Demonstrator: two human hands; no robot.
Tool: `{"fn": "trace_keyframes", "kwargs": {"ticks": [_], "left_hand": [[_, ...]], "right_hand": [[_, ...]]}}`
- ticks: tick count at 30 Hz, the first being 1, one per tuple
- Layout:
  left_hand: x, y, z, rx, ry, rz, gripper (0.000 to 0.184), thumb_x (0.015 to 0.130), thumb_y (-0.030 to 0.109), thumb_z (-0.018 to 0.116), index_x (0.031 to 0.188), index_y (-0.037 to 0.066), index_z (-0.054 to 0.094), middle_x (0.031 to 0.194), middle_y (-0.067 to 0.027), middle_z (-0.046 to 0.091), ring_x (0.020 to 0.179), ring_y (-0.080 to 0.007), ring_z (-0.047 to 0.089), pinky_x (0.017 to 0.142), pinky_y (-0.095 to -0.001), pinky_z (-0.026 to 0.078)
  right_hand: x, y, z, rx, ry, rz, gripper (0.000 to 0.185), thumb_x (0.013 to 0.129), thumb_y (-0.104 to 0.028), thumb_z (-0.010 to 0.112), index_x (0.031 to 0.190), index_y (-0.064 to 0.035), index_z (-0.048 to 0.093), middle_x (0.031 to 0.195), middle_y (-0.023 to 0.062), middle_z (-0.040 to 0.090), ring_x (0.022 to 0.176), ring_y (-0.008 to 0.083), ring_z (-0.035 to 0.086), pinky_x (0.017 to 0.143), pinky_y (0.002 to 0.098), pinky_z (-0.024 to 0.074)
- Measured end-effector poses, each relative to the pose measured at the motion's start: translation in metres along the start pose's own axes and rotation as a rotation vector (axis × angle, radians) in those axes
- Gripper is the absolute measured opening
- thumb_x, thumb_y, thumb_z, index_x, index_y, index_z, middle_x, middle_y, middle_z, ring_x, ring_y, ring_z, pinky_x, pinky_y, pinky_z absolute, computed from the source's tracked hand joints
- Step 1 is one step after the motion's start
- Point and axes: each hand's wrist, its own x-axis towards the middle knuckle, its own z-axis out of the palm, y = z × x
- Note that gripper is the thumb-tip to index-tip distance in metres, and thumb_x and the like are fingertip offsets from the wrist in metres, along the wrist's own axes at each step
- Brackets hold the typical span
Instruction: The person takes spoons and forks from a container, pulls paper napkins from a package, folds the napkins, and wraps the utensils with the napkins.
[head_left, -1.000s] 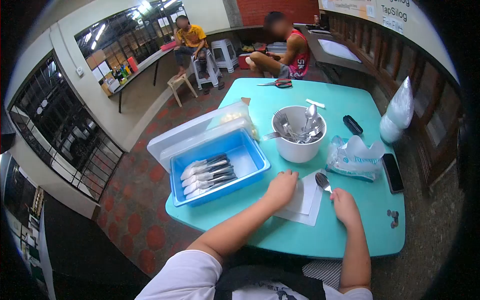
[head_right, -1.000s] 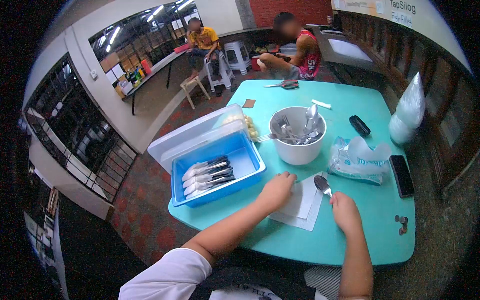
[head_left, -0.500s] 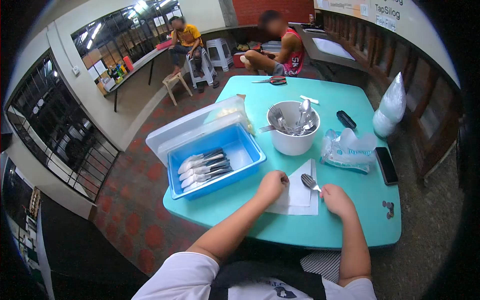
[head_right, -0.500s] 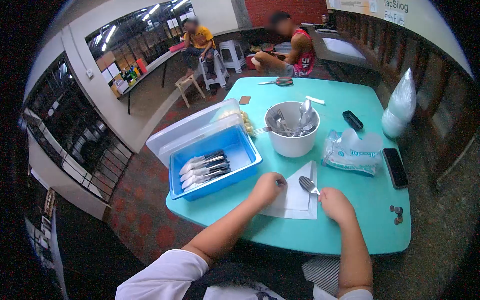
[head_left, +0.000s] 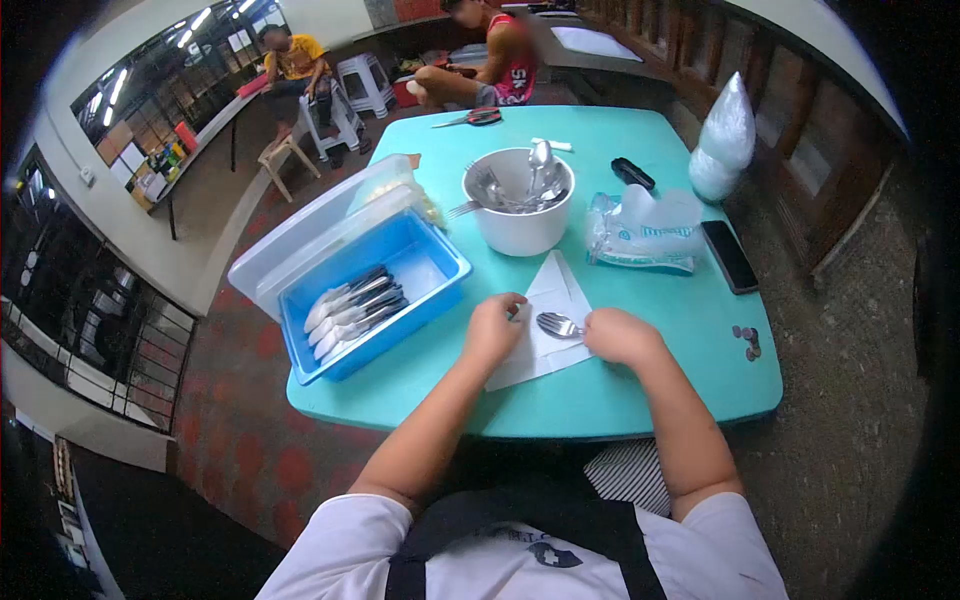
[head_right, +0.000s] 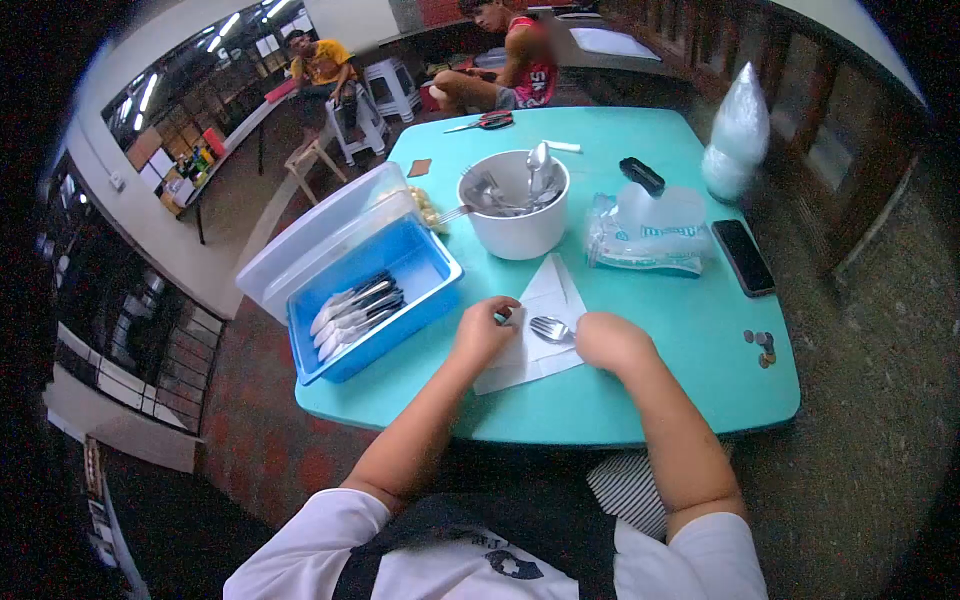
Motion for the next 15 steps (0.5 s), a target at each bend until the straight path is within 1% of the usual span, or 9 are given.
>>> {"fn": "trace_keyframes", "kwargs": {"ticks": [3, 4, 7, 8, 11, 14, 15], "left_hand": [[0.003, 0.008, -0.006, 0.034, -0.009, -0.046, 0.051, 0.068, 0.009, 0.070, 0.118, 0.009, 0.060, 0.092, -0.0131, 0.068, 0.082, -0.0268, 0.067, 0.074, -0.0375, 0.052], [0.005, 0.011, -0.008, 0.011, -0.009, -0.058, 0.056, 0.069, 0.010, 0.072, 0.122, 0.009, 0.055, 0.089, -0.0134, 0.068, 0.081, -0.0268, 0.066, 0.073, -0.0373, 0.052], [0.014, 0.009, -0.007, -0.036, -0.022, -0.076, 0.057, 0.069, 0.010, 0.074, 0.122, 0.007, 0.055, 0.088, -0.0134, 0.068, 0.081, -0.0261, 0.066, 0.073, -0.0366, 0.052], [0.016, 0.011, -0.009, -0.056, -0.047, -0.093, 0.057, 0.069, 0.010, 0.075, 0.121, 0.004, 0.054, 0.086, -0.0133, 0.067, 0.079, -0.0237, 0.066, 0.071, -0.0347, 0.052], [0.023, 0.006, -0.008, -0.072, -0.121, -0.104, 0.058, 0.069, 0.010, 0.075, 0.121, 0.001, 0.053, 0.084, -0.0132, 0.067, 0.078, -0.0209, 0.066, 0.068, -0.0324, 0.052], [0.029, -0.005, -0.005, -0.216, -0.162, -0.091, 0.057, 0.068, 0.009, 0.076, 0.119, -0.001, 0.054, 0.082, -0.0133, 0.067, 0.076, -0.0194, 0.065, 0.067, -0.0305, 0.052], [0.029, -0.008, -0.003, -0.204, -0.200, -0.108, 0.057, 0.067, 0.009, 0.077, 0.119, -0.002, 0.054, 0.082, -0.0131, 0.067, 0.076, -0.0199, 0.065, 0.068, -0.0310, 0.052]], "right_hand": [[0.006, -0.001, 0.000, 0.010, 0.000, -0.004, 0.025, 0.080, -0.017, 0.051, 0.086, 0.0019, 0.067, 0.087, 0.0247, 0.065, 0.082, 0.0392, 0.063, 0.076, 0.0450, 0.0482], [0.007, -0.001, 0.002, 0.020, 0.002, -0.005, 0.025, 0.080, -0.017, 0.051, 0.086, 0.0021, 0.067, 0.087, 0.0248, 0.065, 0.082, 0.0391, 0.063, 0.076, 0.0450, 0.0482], [0.015, 0.000, 0.004, 0.022, -0.011, 0.013, 0.025, 0.079, -0.017, 0.052, 0.086, 0.0021, 0.067, 0.087, 0.0246, 0.065, 0.082, 0.0389, 0.063, 0.077, 0.0449, 0.0484], [0.015, 0.000, 0.003, 0.027, -0.014, 0.011, 0.025, 0.079, -0.017, 0.052, 0.086, 0.0021, 0.067, 0.087, 0.0246, 0.065, 0.082, 0.0388, 0.063, 0.077, 0.0449, 0.0485], [0.014, 0.000, 0.002, 0.026, -0.031, -0.006, 0.025, 0.079, -0.016, 0.052, 0.086, 0.0021, 0.066, 0.087, 0.0244, 0.065, 0.081, 0.0387, 0.063, 0.077, 0.0448, 0.0487], [0.014, 0.004, 0.001, 0.014, -0.042, -0.028, 0.024, 0.078, -0.016, 0.051, 0.085, 0.0021, 0.067, 0.087, 0.0242, 0.065, 0.081, 0.0388, 0.063, 0.077, 0.0450, 0.0487], [0.013, 0.005, 0.003, 0.027, -0.041, -0.019, 0.024, 0.078, -0.016, 0.051, 0.085, 0.0021, 0.067, 0.087, 0.0241, 0.065, 0.081, 0.0389, 0.063, 0.077, 0.0451, 0.0486]]}}
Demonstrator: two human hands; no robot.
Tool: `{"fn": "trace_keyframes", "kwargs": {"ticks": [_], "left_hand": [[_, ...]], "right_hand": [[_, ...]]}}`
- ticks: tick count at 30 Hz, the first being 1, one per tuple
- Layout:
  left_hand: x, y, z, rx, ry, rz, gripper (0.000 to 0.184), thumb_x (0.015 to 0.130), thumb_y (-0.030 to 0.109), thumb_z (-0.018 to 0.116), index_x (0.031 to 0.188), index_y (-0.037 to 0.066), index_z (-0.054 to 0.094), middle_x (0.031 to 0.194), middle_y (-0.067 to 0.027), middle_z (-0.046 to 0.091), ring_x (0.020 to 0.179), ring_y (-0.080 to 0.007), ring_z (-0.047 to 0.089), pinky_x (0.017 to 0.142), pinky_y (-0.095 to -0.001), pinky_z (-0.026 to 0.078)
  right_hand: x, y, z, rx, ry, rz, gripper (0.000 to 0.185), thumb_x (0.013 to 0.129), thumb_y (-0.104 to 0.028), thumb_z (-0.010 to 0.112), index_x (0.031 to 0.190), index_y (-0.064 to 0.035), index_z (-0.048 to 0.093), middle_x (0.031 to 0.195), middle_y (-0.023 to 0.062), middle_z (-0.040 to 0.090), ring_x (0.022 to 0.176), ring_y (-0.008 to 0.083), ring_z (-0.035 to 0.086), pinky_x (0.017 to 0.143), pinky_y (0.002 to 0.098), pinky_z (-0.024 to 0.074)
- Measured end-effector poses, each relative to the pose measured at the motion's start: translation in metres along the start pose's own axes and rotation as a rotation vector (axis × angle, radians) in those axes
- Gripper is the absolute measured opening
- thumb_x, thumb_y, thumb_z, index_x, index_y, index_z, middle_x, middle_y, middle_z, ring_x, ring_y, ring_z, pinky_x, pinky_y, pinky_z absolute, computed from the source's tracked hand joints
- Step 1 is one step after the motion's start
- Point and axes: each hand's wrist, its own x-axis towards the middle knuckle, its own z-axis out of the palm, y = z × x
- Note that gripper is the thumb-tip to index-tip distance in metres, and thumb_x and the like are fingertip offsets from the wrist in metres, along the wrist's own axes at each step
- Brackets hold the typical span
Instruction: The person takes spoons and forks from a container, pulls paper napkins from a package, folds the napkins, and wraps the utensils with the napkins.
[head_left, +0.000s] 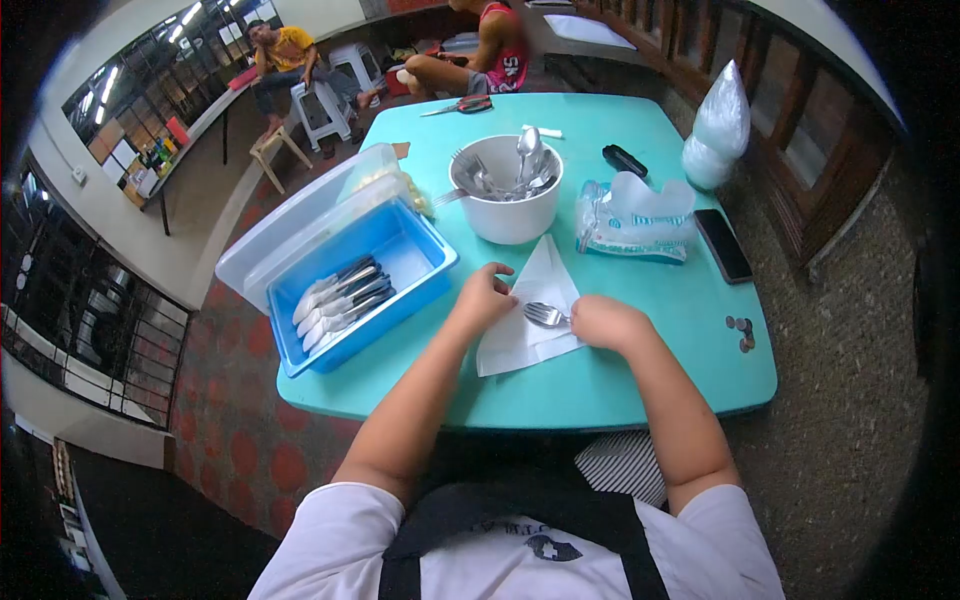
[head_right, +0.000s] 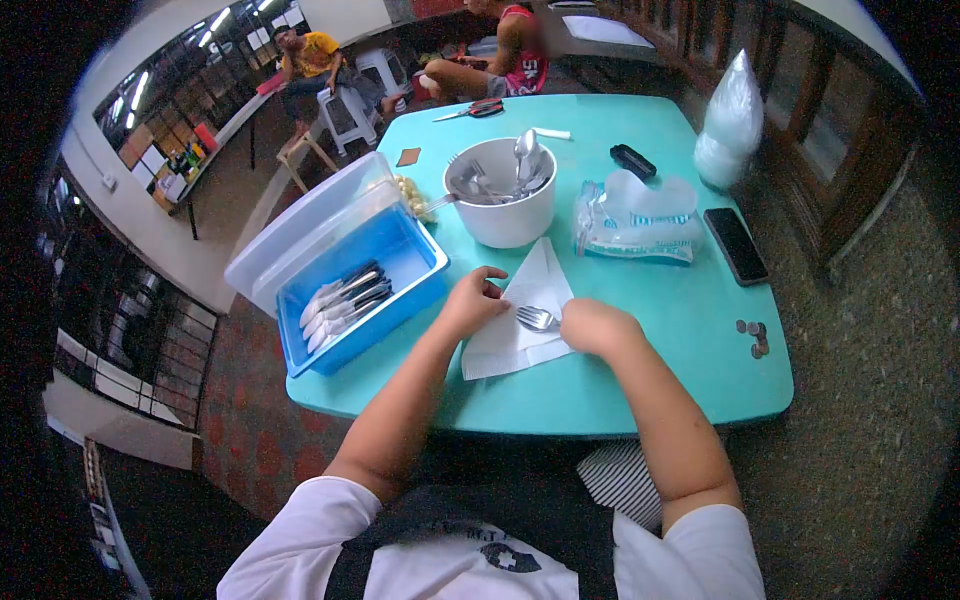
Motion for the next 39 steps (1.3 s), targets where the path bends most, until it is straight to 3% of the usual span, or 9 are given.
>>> {"fn": "trace_keyframes", "kwargs": {"ticks": [6, 10, 15, 18, 21, 27, 30, 33, 39], "left_hand": [[-0.003, 0.025, -0.006, 0.281, -0.125, -0.010, 0.053, 0.065, 0.007, 0.075, 0.114, 0.001, 0.056, 0.093, -0.0170, 0.067, 0.083, -0.0320, 0.065, 0.073, -0.0374, 0.053], [-0.002, 0.022, -0.011, 0.392, -0.335, 0.062, 0.094, 0.051, 0.011, 0.086, 0.132, 0.003, 0.038, 0.119, -0.0211, 0.056, 0.110, -0.0356, 0.056, 0.093, -0.0388, 0.046], [-0.006, 0.024, -0.022, 0.598, -0.427, 0.181, 0.093, 0.049, 0.019, 0.088, 0.127, -0.001, 0.041, 0.123, -0.0237, 0.053, 0.112, -0.0366, 0.054, 0.093, -0.0386, 0.046], [-0.006, 0.022, -0.018, 0.608, -0.377, 0.202, 0.058, 0.065, 0.019, 0.080, 0.112, -0.001, 0.053, 0.115, -0.0239, 0.058, 0.102, -0.0375, 0.058, 0.088, -0.0415, 0.046], [0.003, 0.020, -0.008, 0.448, -0.229, 0.005, 0.035, 0.075, 0.022, 0.071, 0.099, -0.001, 0.061, 0.101, -0.0221, 0.064, 0.092, -0.0360, 0.062, 0.080, -0.0425, 0.048], [-0.006, 0.029, -0.007, 0.359, -0.170, 0.197, 0.024, 0.076, 0.017, 0.070, 0.090, 0.000, 0.063, 0.088, -0.0206, 0.065, 0.084, -0.0343, 0.064, 0.075, -0.0423, 0.048], [-0.011, 0.038, -0.013, 0.348, -0.245, 0.154, 0.026, 0.070, 0.011, 0.072, 0.093, 0.001, 0.064, 0.092, -0.0185, 0.066, 0.090, -0.0358, 0.063, 0.078, -0.0411, 0.050], [-0.014, 0.028, -0.017, 0.425, -0.290, 0.183, 0.047, 0.064, 0.007, 0.078, 0.106, 0.001, 0.058, 0.095, -0.0183, 0.064, 0.091, -0.0334, 0.062, 0.078, -0.0403, 0.049], [-0.019, 0.036, -0.030, 0.516, -0.509, 0.130, 0.066, 0.062, 0.011, 0.080, 0.121, 0.003, 0.049, 0.111, -0.0186, 0.061, 0.099, -0.0352, 0.060, 0.082, -0.0396, 0.049]], "right_hand": [[-0.013, -0.010, -0.010, -0.035, -0.025, 0.005, 0.025, 0.078, -0.012, 0.049, 0.089, 0.0014, 0.067, 0.091, 0.0242, 0.065, 0.084, 0.0378, 0.064, 0.077, 0.0456, 0.0494], [0.000, -0.001, -0.003, -0.122, -0.005, -0.090, 0.024, 0.079, -0.010, 0.049, 0.087, 0.0012, 0.068, 0.092, 0.0245, 0.065, 0.085, 0.0381, 0.064, 0.078, 0.0462, 0.0494], [0.001, 0.005, -0.002, -0.077, -0.024, -0.102, 0.027, 0.084, -0.022, 0.054, 0.085, 0.0015, 0.066, 0.085, 0.0243, 0.064, 0.081, 0.0391, 0.062, 0.076, 0.0465, 0.0479], [-0.010, -0.011, -0.014, -0.056, -0.036, -0.036, 0.025, 0.080, -0.010, 0.048, 0.086, 0.0012, 0.069, 0.091, 0.0252, 0.065, 0.085, 0.0383, 0.064, 0.078, 0.0457, 0.0493], [-0.005, -0.006, -0.011, -0.097, -0.051, -0.040, 0.025, 0.079, -0.011, 0.049, 0.086, 0.0009, 0.069, 0.091, 0.0247, 0.065, 0.085, 0.0379, 0.064, 0.078, 0.0453, 0.0493], [0.000, 0.002, -0.006, -0.078, -0.016, -0.078, 0.026, 0.082, -0.022, 0.054, 0.086, 0.0004, 0.067, 0.086, 0.0231, 0.065, 0.082, 0.0385, 0.062, 0.077, 0.0450, 0.0485], [0.001, 0.003, -0.006, -0.058, -0.030, -0.072, 0.026, 0.081, -0.022, 0.054, 0.086, 0.0006, 0.067, 0.086, 0.0230, 0.065, 0.082, 0.0385, 0.062, 0.077, 0.0448, 0.0486], [-0.007, -0.010, -0.015, -0.111, -0.047, -0.056, 0.025, 0.080, -0.011, 0.048, 0.089, 0.0001, 0.069, 0.095, 0.0239, 0.065, 0.088, 0.0367, 0.065, 0.080, 0.0445, 0.0493], [0.011, 0.012, 0.001, -0.080, -0.014, -0.089, 0.026, 0.081, -0.021, 0.054, 0.086, 0.0012, 0.066, 0.087, 0.0240, 0.064, 0.081, 0.0390, 0.062, 0.077, 0.0436, 0.0485]]}}
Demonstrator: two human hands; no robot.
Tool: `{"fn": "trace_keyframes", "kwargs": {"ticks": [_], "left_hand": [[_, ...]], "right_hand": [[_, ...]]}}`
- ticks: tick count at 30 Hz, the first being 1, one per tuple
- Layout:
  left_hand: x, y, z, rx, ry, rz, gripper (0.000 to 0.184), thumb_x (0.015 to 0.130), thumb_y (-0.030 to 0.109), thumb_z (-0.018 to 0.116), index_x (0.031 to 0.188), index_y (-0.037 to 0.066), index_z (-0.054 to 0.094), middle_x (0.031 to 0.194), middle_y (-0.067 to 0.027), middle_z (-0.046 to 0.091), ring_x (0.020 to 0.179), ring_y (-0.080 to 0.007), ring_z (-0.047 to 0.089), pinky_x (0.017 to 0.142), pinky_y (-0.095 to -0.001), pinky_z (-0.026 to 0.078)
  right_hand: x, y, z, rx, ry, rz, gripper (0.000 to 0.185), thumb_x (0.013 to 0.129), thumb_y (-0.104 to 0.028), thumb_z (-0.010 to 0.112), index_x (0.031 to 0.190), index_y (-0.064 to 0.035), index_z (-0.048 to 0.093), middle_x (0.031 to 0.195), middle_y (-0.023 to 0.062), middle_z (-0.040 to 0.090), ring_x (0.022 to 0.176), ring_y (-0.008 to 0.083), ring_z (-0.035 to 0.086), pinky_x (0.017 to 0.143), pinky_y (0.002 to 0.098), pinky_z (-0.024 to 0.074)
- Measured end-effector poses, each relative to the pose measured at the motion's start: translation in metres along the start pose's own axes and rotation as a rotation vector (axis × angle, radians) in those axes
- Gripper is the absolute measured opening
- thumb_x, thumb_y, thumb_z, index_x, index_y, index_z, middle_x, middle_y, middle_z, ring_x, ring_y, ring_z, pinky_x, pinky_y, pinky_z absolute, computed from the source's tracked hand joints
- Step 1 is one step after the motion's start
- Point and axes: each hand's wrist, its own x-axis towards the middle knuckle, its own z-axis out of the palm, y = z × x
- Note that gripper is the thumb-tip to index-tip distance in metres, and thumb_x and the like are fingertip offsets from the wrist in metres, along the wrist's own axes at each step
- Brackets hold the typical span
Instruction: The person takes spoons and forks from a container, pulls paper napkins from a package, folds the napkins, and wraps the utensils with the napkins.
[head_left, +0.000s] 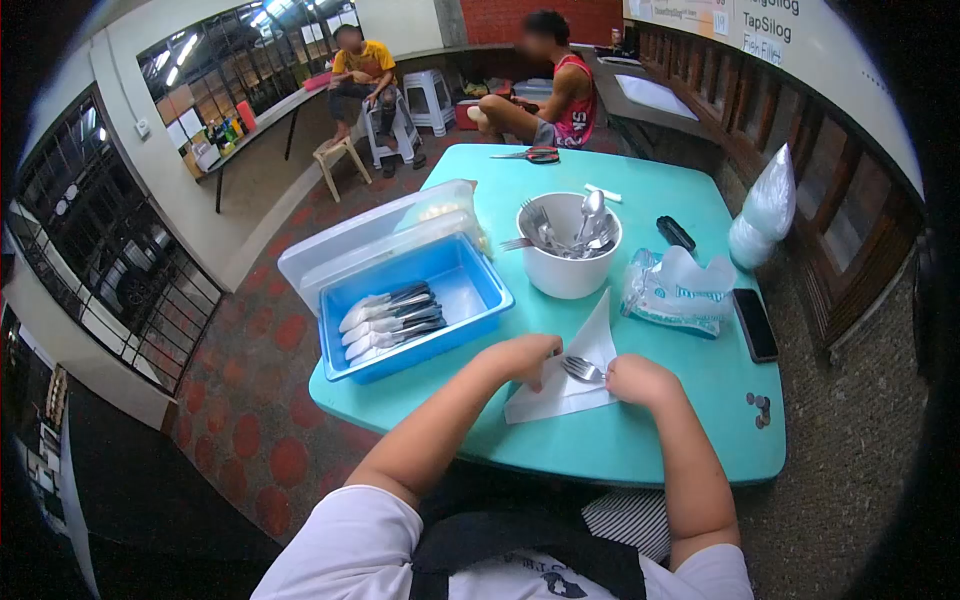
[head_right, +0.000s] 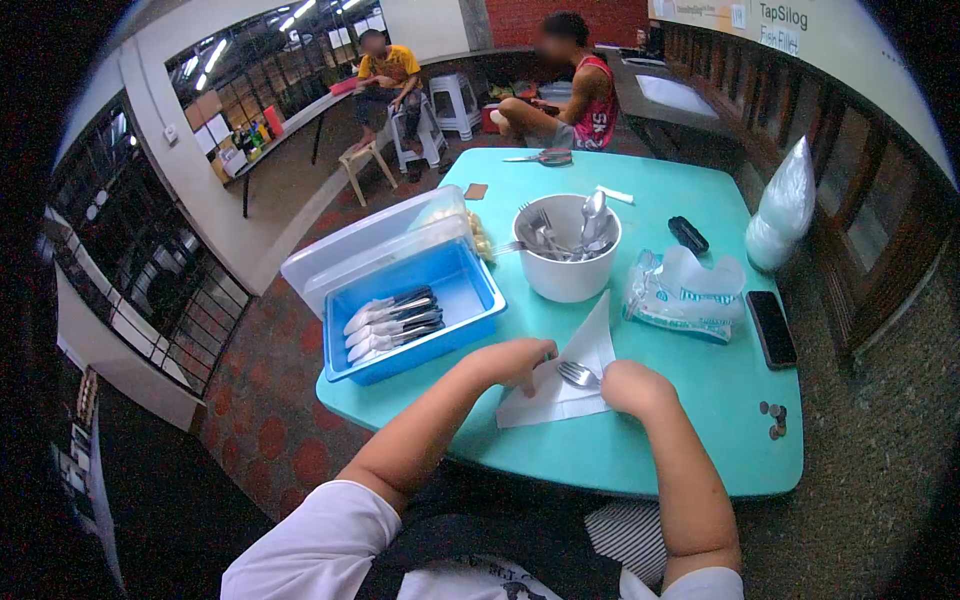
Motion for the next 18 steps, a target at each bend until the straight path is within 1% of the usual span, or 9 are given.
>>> {"fn": "trace_keyframes", "kwargs": {"ticks": [3, 6, 9, 12, 15, 18], "left_hand": [[0.005, -0.003, 0.011, 0.031, 0.162, 0.036, 0.054, 0.068, 0.016, 0.076, 0.115, 0.002, 0.054, 0.106, -0.0207, 0.062, 0.098, -0.0374, 0.060, 0.081, -0.0412, 0.049], [0.022, 0.001, 0.017, -0.055, 0.278, -0.124, 0.037, 0.073, 0.018, 0.070, 0.103, 0.001, 0.060, 0.099, -0.0221, 0.064, 0.093, -0.0384, 0.061, 0.079, -0.0433, 0.048], [0.026, -0.003, 0.022, -0.072, 0.383, -0.082, 0.024, 0.075, 0.016, 0.067, 0.092, 0.000, 0.062, 0.092, -0.0226, 0.064, 0.088, -0.0383, 0.062, 0.077, -0.0442, 0.048], [0.018, 0.006, 0.017, -0.075, 0.340, 0.021, 0.019, 0.074, 0.013, 0.067, 0.088, 0.001, 0.062, 0.088, -0.0212, 0.064, 0.085, -0.0369, 0.062, 0.076, -0.0433, 0.048], [0.013, 0.004, 0.013, -0.021, 0.241, 0.107, 0.024, 0.071, 0.008, 0.069, 0.093, 0.002, 0.060, 0.089, -0.0194, 0.064, 0.085, -0.0349, 0.062, 0.076, -0.0415, 0.049], [0.003, -0.003, 0.018, -0.105, 0.298, 0.090, 0.039, 0.064, 0.001, 0.073, 0.100, 0.004, 0.058, 0.095, -0.0154, 0.064, 0.089, -0.0341, 0.061, 0.077, -0.0412, 0.049]], "right_hand": [[-0.003, -0.005, -0.006, -0.002, -0.012, 0.005, 0.025, 0.082, -0.021, 0.054, 0.086, 0.0011, 0.066, 0.086, 0.0236, 0.064, 0.081, 0.0387, 0.061, 0.076, 0.0434, 0.0484], [0.000, -0.007, -0.010, -0.079, -0.061, -0.026, 0.026, 0.081, -0.014, 0.049, 0.089, -0.0016, 0.070, 0.097, 0.0226, 0.066, 0.089, 0.0366, 0.064, 0.082, 0.0439, 0.0492], [-0.003, -0.011, -0.014, -0.040, -0.055, -0.013, 0.025, 0.080, -0.014, 0.049, 0.088, -0.0018, 0.070, 0.095, 0.0228, 0.066, 0.088, 0.0367, 0.064, 0.081, 0.0437, 0.0494], [0.000, -0.004, -0.009, 0.014, -0.037, -0.029, 0.024, 0.082, -0.020, 0.055, 0.085, 0.0008, 0.066, 0.087, 0.0226, 0.065, 0.081, 0.0379, 0.062, 0.076, 0.0437, 0.0484], [-0.006, -0.010, -0.014, -0.024, -0.036, -0.043, 0.024, 0.082, -0.020, 0.055, 0.085, 0.0008, 0.066, 0.086, 0.0228, 0.065, 0.081, 0.0378, 0.062, 0.076, 0.0436, 0.0485], [-0.002, -0.007, -0.010, -0.009, -0.036, -0.026, 0.025, 0.082, -0.021, 0.055, 0.086, 0.0007, 0.067, 0.087, 0.0233, 0.065, 0.081, 0.0384, 0.062, 0.077, 0.0436, 0.0485]]}}
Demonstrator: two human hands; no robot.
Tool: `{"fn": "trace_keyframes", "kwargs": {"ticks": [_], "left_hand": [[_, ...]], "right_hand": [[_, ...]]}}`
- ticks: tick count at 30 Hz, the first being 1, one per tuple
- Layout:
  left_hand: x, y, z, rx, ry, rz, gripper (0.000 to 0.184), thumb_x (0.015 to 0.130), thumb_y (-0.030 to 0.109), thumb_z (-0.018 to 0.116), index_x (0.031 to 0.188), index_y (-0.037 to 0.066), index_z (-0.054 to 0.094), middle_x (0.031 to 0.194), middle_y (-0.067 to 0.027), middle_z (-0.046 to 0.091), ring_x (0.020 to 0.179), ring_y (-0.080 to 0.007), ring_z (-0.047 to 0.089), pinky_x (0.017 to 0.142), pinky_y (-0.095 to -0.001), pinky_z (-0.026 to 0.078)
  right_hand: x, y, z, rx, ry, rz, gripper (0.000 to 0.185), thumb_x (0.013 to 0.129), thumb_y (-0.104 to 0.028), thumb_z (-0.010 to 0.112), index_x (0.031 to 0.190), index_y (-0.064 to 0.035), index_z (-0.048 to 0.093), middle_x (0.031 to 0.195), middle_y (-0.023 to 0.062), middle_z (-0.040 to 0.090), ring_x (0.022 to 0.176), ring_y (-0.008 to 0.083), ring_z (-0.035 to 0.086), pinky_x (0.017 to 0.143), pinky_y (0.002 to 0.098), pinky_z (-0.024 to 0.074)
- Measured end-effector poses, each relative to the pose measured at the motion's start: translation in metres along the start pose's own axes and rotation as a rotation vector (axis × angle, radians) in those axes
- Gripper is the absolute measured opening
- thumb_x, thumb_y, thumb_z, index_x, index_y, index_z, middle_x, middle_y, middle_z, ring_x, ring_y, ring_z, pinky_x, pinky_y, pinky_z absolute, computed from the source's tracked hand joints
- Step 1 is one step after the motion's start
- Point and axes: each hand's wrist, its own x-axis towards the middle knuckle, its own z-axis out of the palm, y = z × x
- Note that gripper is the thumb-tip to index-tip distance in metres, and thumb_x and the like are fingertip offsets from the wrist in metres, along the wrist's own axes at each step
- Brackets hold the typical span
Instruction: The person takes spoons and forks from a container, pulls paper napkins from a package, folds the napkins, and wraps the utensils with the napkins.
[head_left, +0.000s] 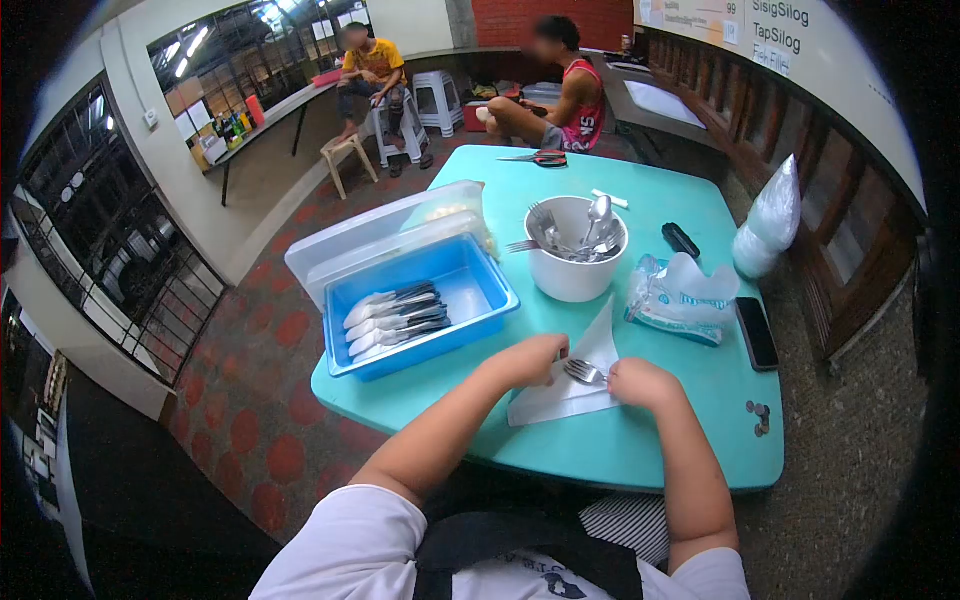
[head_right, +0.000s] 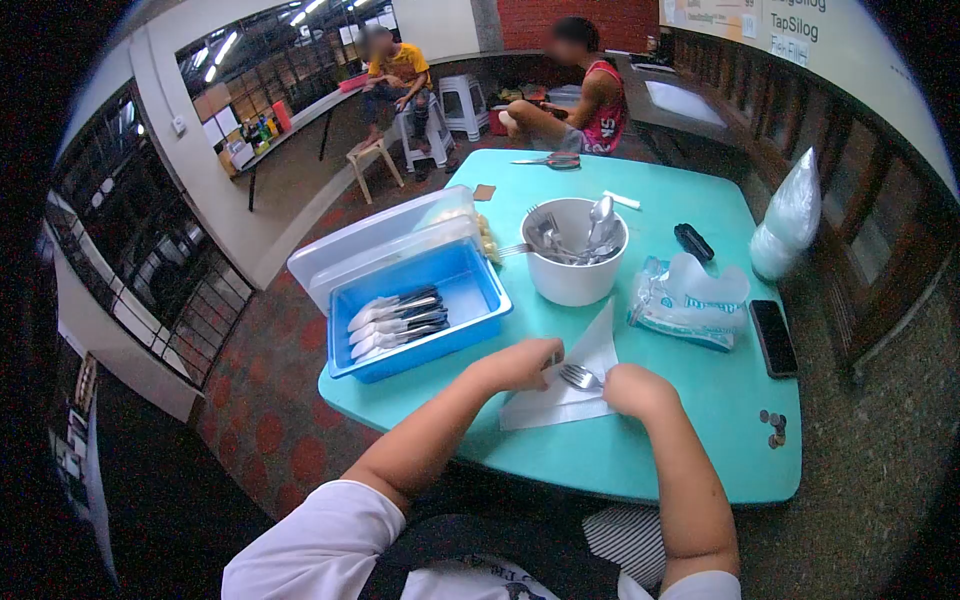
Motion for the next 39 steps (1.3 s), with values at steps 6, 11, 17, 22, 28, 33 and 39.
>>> {"fn": "trace_keyframes", "kwargs": {"ticks": [6, 11, 17, 22, 28, 33, 39], "left_hand": [[0.003, -0.017, -0.015, -0.003, -0.203, -0.007, 0.051, 0.065, 0.003, 0.074, 0.112, 0.003, 0.054, 0.095, -0.0152, 0.064, 0.089, -0.0290, 0.062, 0.078, -0.0396, 0.049], [0.009, -0.011, -0.028, 0.042, -0.294, -0.043, 0.055, 0.063, 0.004, 0.076, 0.114, 0.002, 0.055, 0.099, -0.0154, 0.064, 0.091, -0.0292, 0.062, 0.079, -0.0390, 0.049], [0.017, -0.017, -0.024, 0.093, -0.186, -0.016, 0.044, 0.069, 0.012, 0.074, 0.109, 0.000, 0.059, 0.097, -0.0168, 0.066, 0.088, -0.0302, 0.063, 0.078, -0.0393, 0.050], [0.028, -0.029, -0.007, 0.091, -0.001, -0.116, 0.023, 0.076, 0.017, 0.067, 0.090, -0.001, 0.067, 0.086, -0.0197, 0.068, 0.076, -0.0323, 0.065, 0.071, -0.0400, 0.050], [0.024, -0.025, -0.006, 0.027, 0.044, -0.152, 0.019, 0.076, 0.018, 0.069, 0.085, 0.001, 0.069, 0.085, -0.0189, 0.068, 0.077, -0.0333, 0.065, 0.071, -0.0407, 0.050], [0.025, -0.018, -0.006, 0.010, 0.063, -0.188, 0.021, 0.077, 0.018, 0.071, 0.087, 0.000, 0.068, 0.084, -0.0176, 0.068, 0.075, -0.0294, 0.065, 0.070, -0.0380, 0.050], [0.027, -0.016, -0.003, 0.006, 0.112, -0.125, 0.022, 0.074, 0.016, 0.071, 0.088, -0.001, 0.067, 0.083, -0.0174, 0.068, 0.075, -0.0285, 0.065, 0.070, -0.0368, 0.051]], "right_hand": [[-0.012, -0.015, -0.001, 0.059, 0.039, 0.026, 0.027, 0.084, -0.022, 0.053, 0.086, 0.0007, 0.067, 0.087, 0.0236, 0.064, 0.082, 0.0382, 0.062, 0.077, 0.0438, 0.0481], [-0.020, -0.028, 0.002, 0.098, 0.066, 0.062, 0.028, 0.086, -0.022, 0.050, 0.086, 0.0012, 0.066, 0.087, 0.0236, 0.064, 0.084, 0.0380, 0.062, 0.078, 0.0435, 0.0474], [-0.017, -0.022, 0.020, 0.093, 0.092, 0.069, 0.029, 0.086, -0.022, 0.050, 0.086, 0.0017, 0.066, 0.088, 0.0245, 0.064, 0.085, 0.0388, 0.061, 0.079, 0.0451, 0.0468], [-0.024, -0.034, 0.010, 0.114, 0.050, 0.078, 0.026, 0.081, -0.011, 0.047, 0.087, 0.0047, 0.068, 0.091, 0.0287, 0.063, 0.086, 0.0412, 0.063, 0.080, 0.0474, 0.0479], [-0.019, -0.034, 0.011, 0.128, 0.062, 0.090, 0.027, 0.083, -0.013, 0.047, 0.089, 0.0040, 0.067, 0.092, 0.0269, 0.064, 0.087, 0.0398, 0.063, 0.080, 0.0466, 0.0477], [-0.012, -0.024, 0.017, 0.137, 0.050, 0.090, 0.027, 0.085, -0.019, 0.050, 0.086, 0.0021, 0.066, 0.088, 0.0250, 0.064, 0.083, 0.0389, 0.062, 0.078, 0.0459, 0.0472], [-0.019, -0.026, 0.014, 0.111, 0.069, 0.058, 0.027, 0.083, -0.019, 0.051, 0.085, 0.0032, 0.066, 0.089, 0.0256, 0.064, 0.084, 0.0392, 0.062, 0.078, 0.0457, 0.0477]]}}
